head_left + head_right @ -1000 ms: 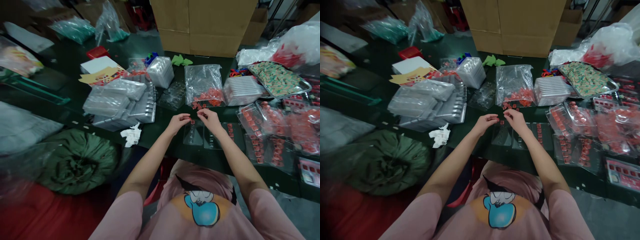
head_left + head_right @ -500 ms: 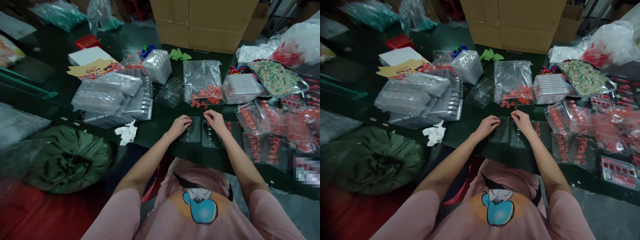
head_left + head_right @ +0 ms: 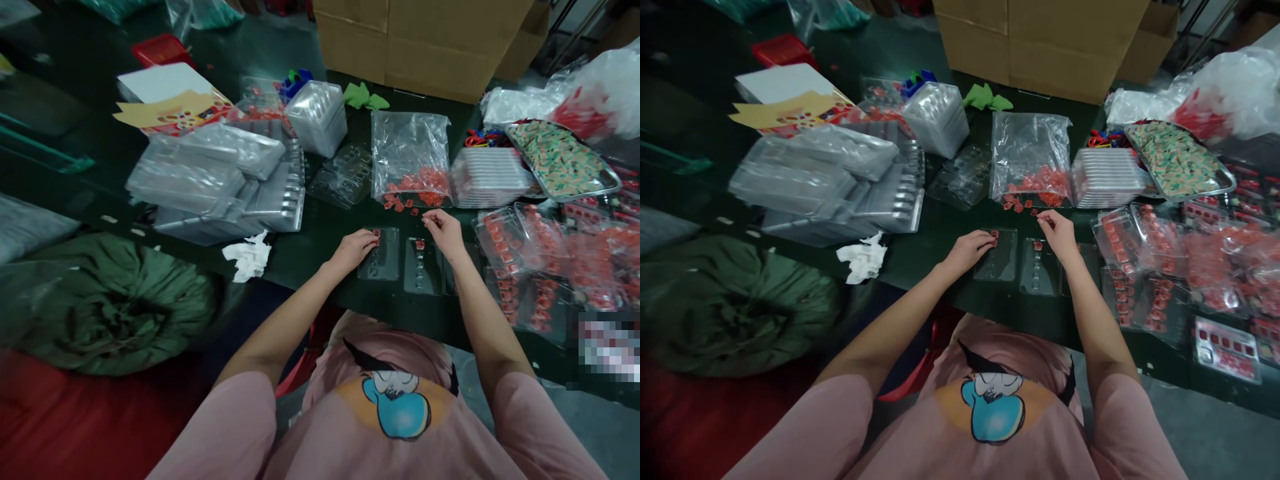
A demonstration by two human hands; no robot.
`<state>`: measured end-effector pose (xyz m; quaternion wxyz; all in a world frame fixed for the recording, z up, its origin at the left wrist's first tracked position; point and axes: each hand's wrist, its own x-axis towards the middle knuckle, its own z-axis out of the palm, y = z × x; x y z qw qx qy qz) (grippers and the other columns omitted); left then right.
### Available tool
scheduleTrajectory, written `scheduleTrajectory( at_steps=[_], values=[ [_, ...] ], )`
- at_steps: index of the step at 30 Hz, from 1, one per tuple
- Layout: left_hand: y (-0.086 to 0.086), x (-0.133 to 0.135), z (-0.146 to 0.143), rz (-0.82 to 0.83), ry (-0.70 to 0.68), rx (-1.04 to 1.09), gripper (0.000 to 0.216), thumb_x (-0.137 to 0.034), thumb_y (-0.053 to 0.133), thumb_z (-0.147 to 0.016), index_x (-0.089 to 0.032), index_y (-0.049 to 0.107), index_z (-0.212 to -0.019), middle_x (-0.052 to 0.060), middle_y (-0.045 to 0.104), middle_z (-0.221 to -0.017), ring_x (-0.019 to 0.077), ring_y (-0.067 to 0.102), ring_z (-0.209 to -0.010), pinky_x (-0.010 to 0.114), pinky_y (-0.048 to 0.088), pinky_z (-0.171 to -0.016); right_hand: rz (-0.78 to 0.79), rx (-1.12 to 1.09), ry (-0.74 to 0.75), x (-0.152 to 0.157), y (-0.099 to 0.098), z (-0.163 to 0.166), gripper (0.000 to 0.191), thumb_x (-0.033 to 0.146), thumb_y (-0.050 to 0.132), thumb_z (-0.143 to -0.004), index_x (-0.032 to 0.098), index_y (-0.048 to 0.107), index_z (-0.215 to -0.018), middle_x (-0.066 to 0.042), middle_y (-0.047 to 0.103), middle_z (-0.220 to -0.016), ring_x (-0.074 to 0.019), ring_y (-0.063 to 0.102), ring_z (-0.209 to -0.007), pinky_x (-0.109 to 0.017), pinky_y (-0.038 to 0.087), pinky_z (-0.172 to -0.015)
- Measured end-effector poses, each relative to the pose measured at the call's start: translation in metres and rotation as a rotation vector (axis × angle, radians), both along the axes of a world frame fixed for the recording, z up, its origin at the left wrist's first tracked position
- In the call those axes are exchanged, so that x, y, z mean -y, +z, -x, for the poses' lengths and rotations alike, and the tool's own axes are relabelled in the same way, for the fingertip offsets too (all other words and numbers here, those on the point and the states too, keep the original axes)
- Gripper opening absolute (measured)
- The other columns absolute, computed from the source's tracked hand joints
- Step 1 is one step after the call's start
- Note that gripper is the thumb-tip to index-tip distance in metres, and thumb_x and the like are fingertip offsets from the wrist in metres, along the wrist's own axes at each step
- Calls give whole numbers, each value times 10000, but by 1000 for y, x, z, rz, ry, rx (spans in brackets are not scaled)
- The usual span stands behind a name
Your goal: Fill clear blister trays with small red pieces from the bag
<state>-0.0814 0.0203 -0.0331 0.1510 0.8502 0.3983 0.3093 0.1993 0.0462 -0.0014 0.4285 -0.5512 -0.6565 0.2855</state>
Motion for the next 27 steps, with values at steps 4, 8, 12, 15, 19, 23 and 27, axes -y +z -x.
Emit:
scheduleTrajectory(
  at_steps=[4, 8, 12, 15, 19, 23, 27],
  values=[
    [4, 2, -1, -57, -29, -128, 269, -248, 447, -975, -164, 702, -1004, 109, 686, -1028, 189, 655, -962, 329, 544, -857, 2, 171, -47, -23, -3, -3, 149, 171, 583, -809, 171, 687, -915, -44, 677, -848, -165, 620, -719, -320, 502, -760],
    [9, 0, -4, -55, -38, -217, 312, -250, 399, -986, -157, 697, -990, 114, 675, -991, 191, 642, -919, 329, 538, -837, 50, 383, -45, -51, -11, 8, 211, 88, 636, -757, 182, 692, -937, -74, 656, -966, -178, 610, -745, -363, 503, -826],
    [11, -3, -3, -17, 5, -209, 276, -244, 445, -959, -173, 704, -1023, 115, 660, -991, 197, 637, -907, 326, 532, -819, 61, 485, 31, -64, -18, 21, 187, 61, 683, -717, 178, 675, -862, -79, 636, -923, -205, 603, -813, -381, 485, -859],
    [16, -1, -2, 31, 47, -80, 254, -255, 542, -911, -185, 695, -1101, 119, 656, -1041, 216, 634, -958, 354, 525, -862, 46, 407, 40, -57, -16, 22, 167, 46, 642, -724, 184, 652, -818, -49, 635, -855, -184, 592, -775, -366, 485, -840],
    [31, 9, -25, 144, 166, 256, 269, -306, 615, -872, -190, 713, -1095, 103, 679, -1059, 209, 639, -976, 364, 508, -910, 85, 41, 109, -26, -4, 15, 94, 177, 630, -779, 185, 649, -871, -17, 659, -850, -147, 613, -735, -319, 509, -787],
    [38, 15, -69, 513, 115, 564, 350, -322, 611, -862, -158, 687, -1161, 74, 721, -957, 173, 668, -836, 322, 535, -807, 142, -200, 211, 15, 6, 10, 182, 308, 638, -807, 190, 657, -945, -33, 672, -915, -154, 652, -800, -299, 527, -751],
    [36, 16, -88, 568, 76, 540, 299, -292, 631, -837, -163, 721, -1091, 82, 733, -986, 190, 673, -892, 336, 521, -849, 67, -67, 175, 45, 8, -2, 154, 263, 616, -828, 203, 690, -949, -45, 659, -950, -163, 651, -840, -314, 527, -765]
  ],
)
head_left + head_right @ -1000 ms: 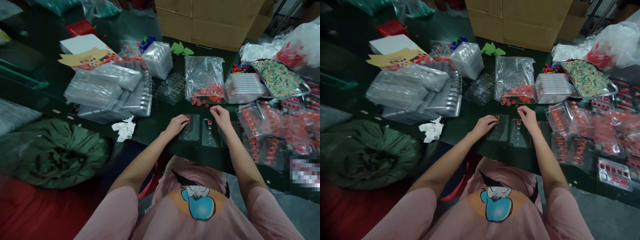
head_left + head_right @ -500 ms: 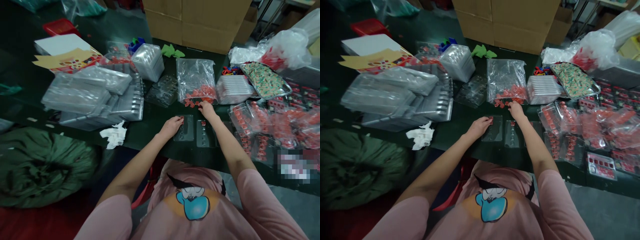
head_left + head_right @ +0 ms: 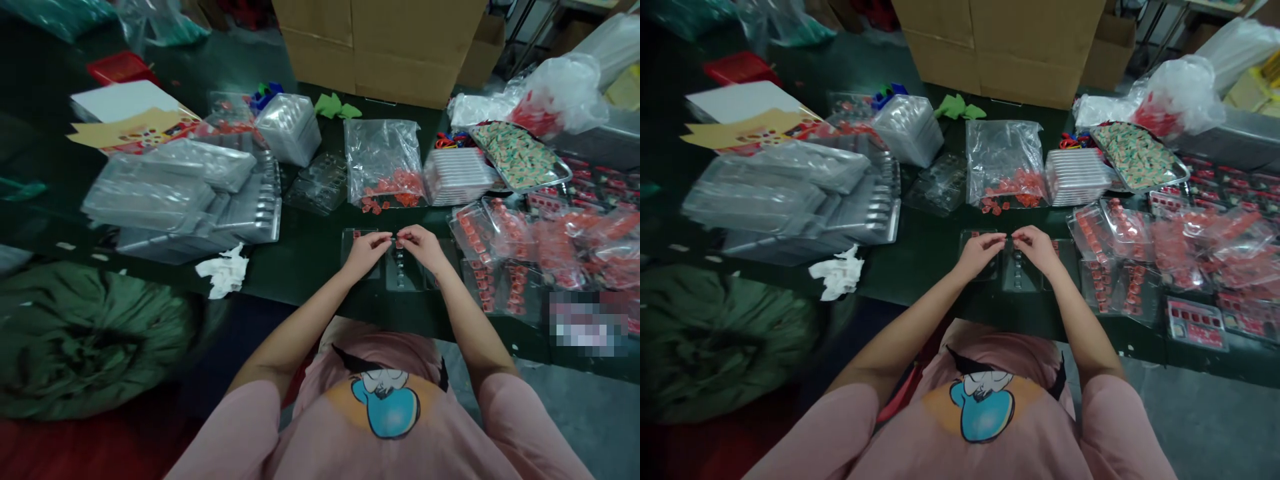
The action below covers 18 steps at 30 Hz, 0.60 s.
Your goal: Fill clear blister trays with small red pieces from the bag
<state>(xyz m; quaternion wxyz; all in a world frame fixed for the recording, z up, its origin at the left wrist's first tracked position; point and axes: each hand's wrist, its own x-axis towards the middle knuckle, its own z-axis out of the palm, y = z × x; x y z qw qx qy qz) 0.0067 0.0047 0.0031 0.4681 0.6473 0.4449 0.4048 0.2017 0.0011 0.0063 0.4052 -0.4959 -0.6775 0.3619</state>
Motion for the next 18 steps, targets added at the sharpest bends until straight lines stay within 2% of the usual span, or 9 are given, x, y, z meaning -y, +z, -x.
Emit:
scheduleTrajectory(
  at_steps=[4, 8, 12, 18],
  values=[
    [-3, 0, 11, -79, 21, -125, 235, -266, 623, -842, -180, 743, -1025, 82, 733, -996, 200, 675, -919, 344, 517, -854, -54, 154, 26, 14, -5, -10, 173, 162, 585, -848, 212, 698, -970, -53, 669, -964, -176, 644, -910, -326, 511, -826],
    [-2, 1, 23, -145, 49, -190, 207, -247, 610, -855, -195, 743, -1004, 65, 736, -976, 192, 678, -908, 337, 526, -842, -63, 276, 46, 15, -14, -7, 177, 92, 643, -808, 201, 678, -943, -43, 663, -906, -176, 632, -826, -315, 500, -782],
    [8, -5, 28, -220, 62, -251, 180, -215, 604, -858, -193, 751, -960, 68, 731, -974, 195, 674, -912, 345, 524, -852, -93, 361, 82, 12, -18, -2, 146, 71, 663, -806, 196, 674, -880, -51, 657, -887, -195, 631, -838, -318, 489, -791],
    [22, -20, 28, -253, 76, -294, 187, -215, 609, -850, -188, 753, -967, 72, 729, -965, 182, 671, -864, 315, 520, -784, -105, 364, 105, 12, -15, -4, 166, 66, 658, -806, 187, 698, -911, -68, 664, -928, -198, 648, -855, -337, 508, -818]
  ],
)
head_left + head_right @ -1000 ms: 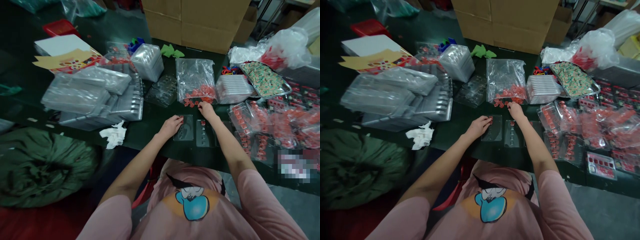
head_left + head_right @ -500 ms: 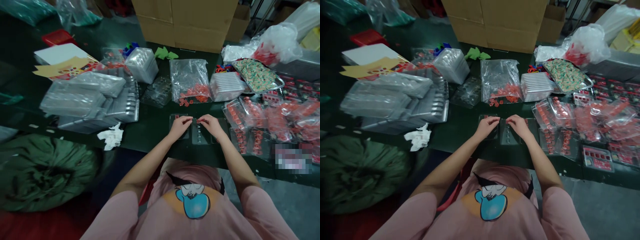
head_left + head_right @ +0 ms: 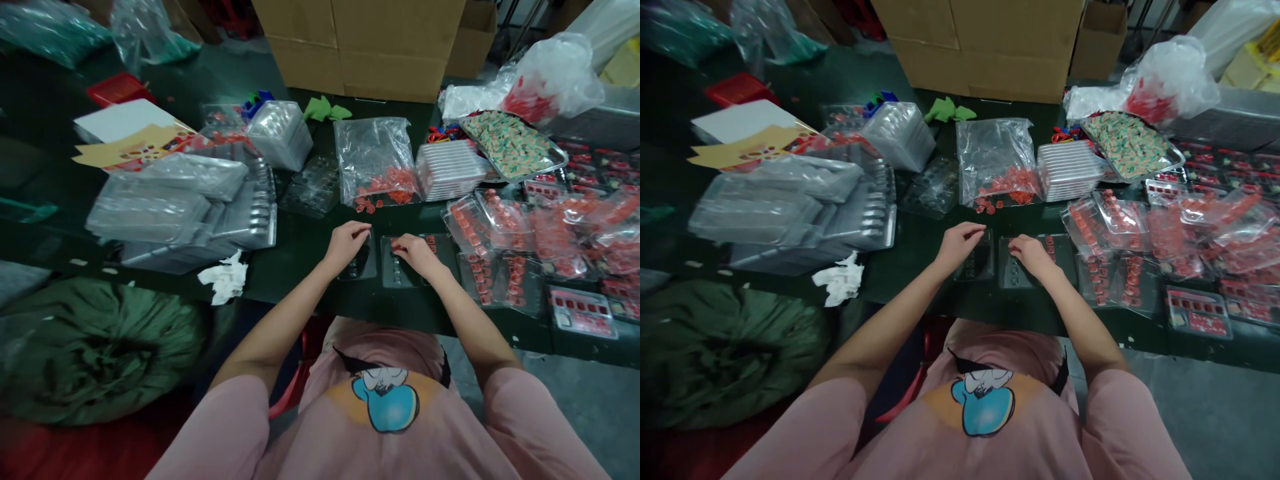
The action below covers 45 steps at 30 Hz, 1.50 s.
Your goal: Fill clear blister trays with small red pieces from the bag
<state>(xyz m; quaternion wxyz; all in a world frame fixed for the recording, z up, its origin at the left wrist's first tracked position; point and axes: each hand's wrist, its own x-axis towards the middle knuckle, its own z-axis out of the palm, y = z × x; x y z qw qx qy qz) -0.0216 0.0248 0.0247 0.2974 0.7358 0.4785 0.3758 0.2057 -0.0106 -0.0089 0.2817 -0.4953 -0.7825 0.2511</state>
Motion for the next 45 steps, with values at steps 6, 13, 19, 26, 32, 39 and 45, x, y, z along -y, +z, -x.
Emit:
scheduleTrajectory(
  at_steps=[6, 13, 19, 26, 32, 39, 45],
  values=[
    [-12, 9, -11, 88, -47, 41, 190, -245, 624, -841, -192, 757, -966, 69, 739, -959, 192, 677, -889, 331, 516, -841, -15, 46, 30, 2, -5, 2, 201, 79, 574, -856, 187, 715, -951, -102, 671, -980, -214, 646, -917, -357, 511, -856],
    [-30, 20, -45, 496, -76, 454, 348, -346, 744, -735, -145, 695, -1014, 63, 727, -898, 170, 671, -808, 333, 531, -800, -89, -80, -82, 14, 21, 3, 176, 180, 571, -890, 225, 673, -1027, -75, 663, -1005, -215, 636, -929, -354, 507, -841],
    [-25, 21, -52, 595, -122, 605, 314, -311, 793, -678, -137, 688, -917, 47, 708, -866, 146, 655, -793, 301, 522, -767, 13, -348, -148, 24, 28, 12, 166, 236, 625, -844, 233, 647, -1009, -53, 658, -1009, -188, 639, -922, -321, 519, -793],
    [-23, 24, -46, 681, -210, 616, 394, -365, 818, -665, -157, 742, -991, 101, 735, -991, 173, 667, -815, 326, 526, -755, 333, -987, -259, 23, 9, 19, 296, 355, 733, -714, 231, 574, -931, 10, 635, -876, -131, 632, -822, -299, 526, -814],
    [-13, 18, -45, 313, -270, 376, 263, -328, 766, -732, -187, 763, -954, 91, 712, -1082, 211, 663, -982, 366, 514, -895, 440, -1117, -375, 19, 10, 22, 333, 349, 779, -622, 214, 551, -822, 43, 582, -771, -97, 572, -708, -236, 479, -688],
    [-21, 21, -51, 129, -216, 44, 154, -182, 697, -785, -190, 755, -928, 62, 737, -977, 181, 678, -902, 318, 525, -834, 332, -951, -459, 20, 5, -1, 292, 406, 739, -671, 208, 595, -831, 15, 626, -791, -133, 604, -768, -262, 459, -714],
    [-36, 27, -56, 84, -203, -28, 137, -145, 681, -802, -198, 749, -909, 48, 741, -955, 174, 684, -895, 317, 526, -847, 290, -860, -454, 23, 2, -15, 246, 405, 708, -721, 211, 610, -836, 16, 621, -785, -130, 578, -736, -277, 461, -731]
  ],
)
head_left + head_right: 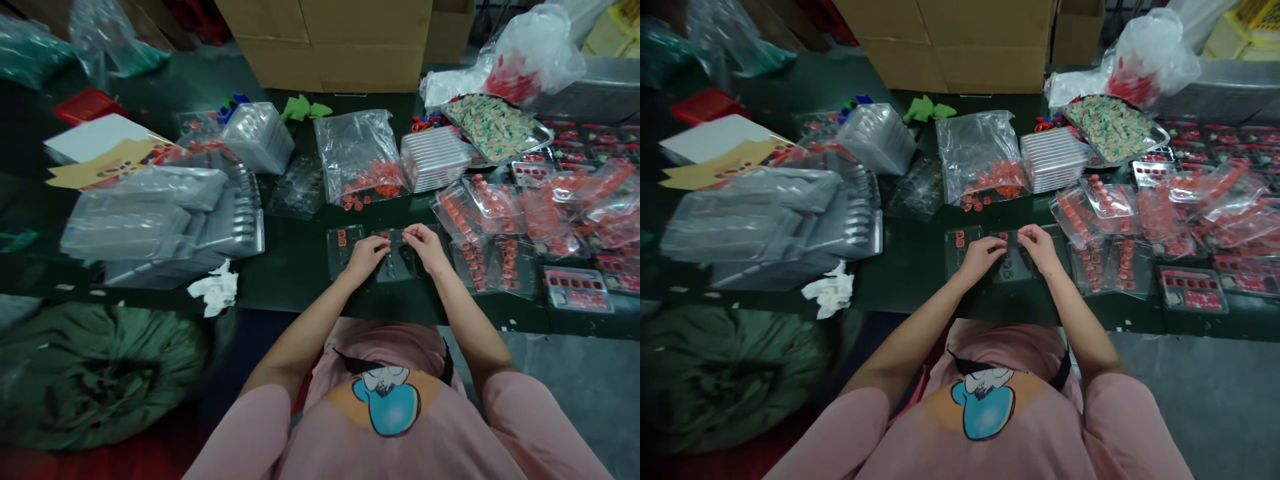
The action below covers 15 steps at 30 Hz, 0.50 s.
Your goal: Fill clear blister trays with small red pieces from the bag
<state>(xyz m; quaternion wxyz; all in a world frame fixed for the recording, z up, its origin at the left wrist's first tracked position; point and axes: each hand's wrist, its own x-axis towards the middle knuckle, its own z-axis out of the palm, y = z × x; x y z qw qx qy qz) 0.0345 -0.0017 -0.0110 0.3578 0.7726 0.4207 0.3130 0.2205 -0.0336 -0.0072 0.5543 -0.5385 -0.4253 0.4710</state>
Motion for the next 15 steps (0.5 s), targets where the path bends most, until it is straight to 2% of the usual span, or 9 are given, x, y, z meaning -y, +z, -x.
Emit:
scheduleTrajectory(
  at_steps=[2, 4, 9, 15],
  values=[
    [-1, -3, 0, -14, 88, 42, 144, -150, 681, -808, -190, 745, -931, 57, 741, -964, 178, 683, -897, 325, 528, -852, -5, 2, 5, 0, -1, -1, 230, 391, 703, -729, 210, 615, -841, 16, 624, -787, -129, 578, -736, -274, 460, -729],
    [-3, -8, -2, -16, 119, 59, 152, -136, 690, -798, -187, 741, -932, 53, 740, -944, 173, 682, -868, 324, 531, -843, -10, -8, 1, 0, -2, -2, 220, 381, 699, -734, 208, 618, -844, 16, 625, -789, -127, 582, -738, -273, 460, -731],
    [-11, -14, -6, -87, 25, 9, 115, -110, 701, -790, -173, 737, -879, 61, 717, -949, 167, 670, -879, 308, 524, -829, 13, 7, 4, -1, -6, -1, 220, 380, 695, -731, 206, 617, -841, 15, 626, -783, -128, 593, -735, -278, 469, -736],
    [-14, -12, -5, -171, 26, 8, 67, -153, 707, -810, -174, 730, -870, 50, 678, -914, 153, 649, -858, 286, 518, -799, 25, 28, 12, -8, 0, -1, 227, 387, 694, -732, 209, 615, -848, 12, 634, -785, -129, 596, -744, -285, 489, -756]
  ],
)
